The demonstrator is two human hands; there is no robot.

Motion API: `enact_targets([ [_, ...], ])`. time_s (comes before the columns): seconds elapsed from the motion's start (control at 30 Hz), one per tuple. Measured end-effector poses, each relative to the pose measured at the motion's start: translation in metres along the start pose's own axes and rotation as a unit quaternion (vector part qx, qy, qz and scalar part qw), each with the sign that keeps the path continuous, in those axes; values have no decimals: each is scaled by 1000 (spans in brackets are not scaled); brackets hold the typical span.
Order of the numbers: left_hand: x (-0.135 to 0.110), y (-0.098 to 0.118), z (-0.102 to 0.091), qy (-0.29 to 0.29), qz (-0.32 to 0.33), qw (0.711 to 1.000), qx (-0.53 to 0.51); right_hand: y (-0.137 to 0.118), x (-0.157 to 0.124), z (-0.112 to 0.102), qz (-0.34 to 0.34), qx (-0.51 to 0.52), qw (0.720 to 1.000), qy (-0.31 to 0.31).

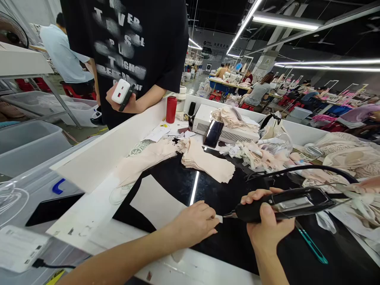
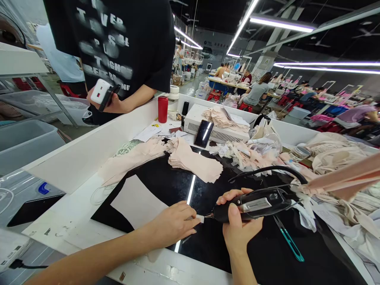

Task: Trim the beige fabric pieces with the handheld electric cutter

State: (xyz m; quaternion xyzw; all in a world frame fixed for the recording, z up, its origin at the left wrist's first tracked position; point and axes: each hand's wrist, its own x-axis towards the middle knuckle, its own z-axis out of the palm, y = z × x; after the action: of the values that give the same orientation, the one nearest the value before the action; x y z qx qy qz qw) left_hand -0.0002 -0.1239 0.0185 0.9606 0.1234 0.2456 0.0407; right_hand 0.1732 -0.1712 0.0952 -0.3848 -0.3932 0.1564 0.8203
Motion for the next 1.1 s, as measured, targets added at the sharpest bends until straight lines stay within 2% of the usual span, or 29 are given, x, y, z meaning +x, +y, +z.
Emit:
enact_targets([
  [1.1,-2,-1,-3,10,-8,1000,-22,-8,-13,2,18,9,1000,-22],
])
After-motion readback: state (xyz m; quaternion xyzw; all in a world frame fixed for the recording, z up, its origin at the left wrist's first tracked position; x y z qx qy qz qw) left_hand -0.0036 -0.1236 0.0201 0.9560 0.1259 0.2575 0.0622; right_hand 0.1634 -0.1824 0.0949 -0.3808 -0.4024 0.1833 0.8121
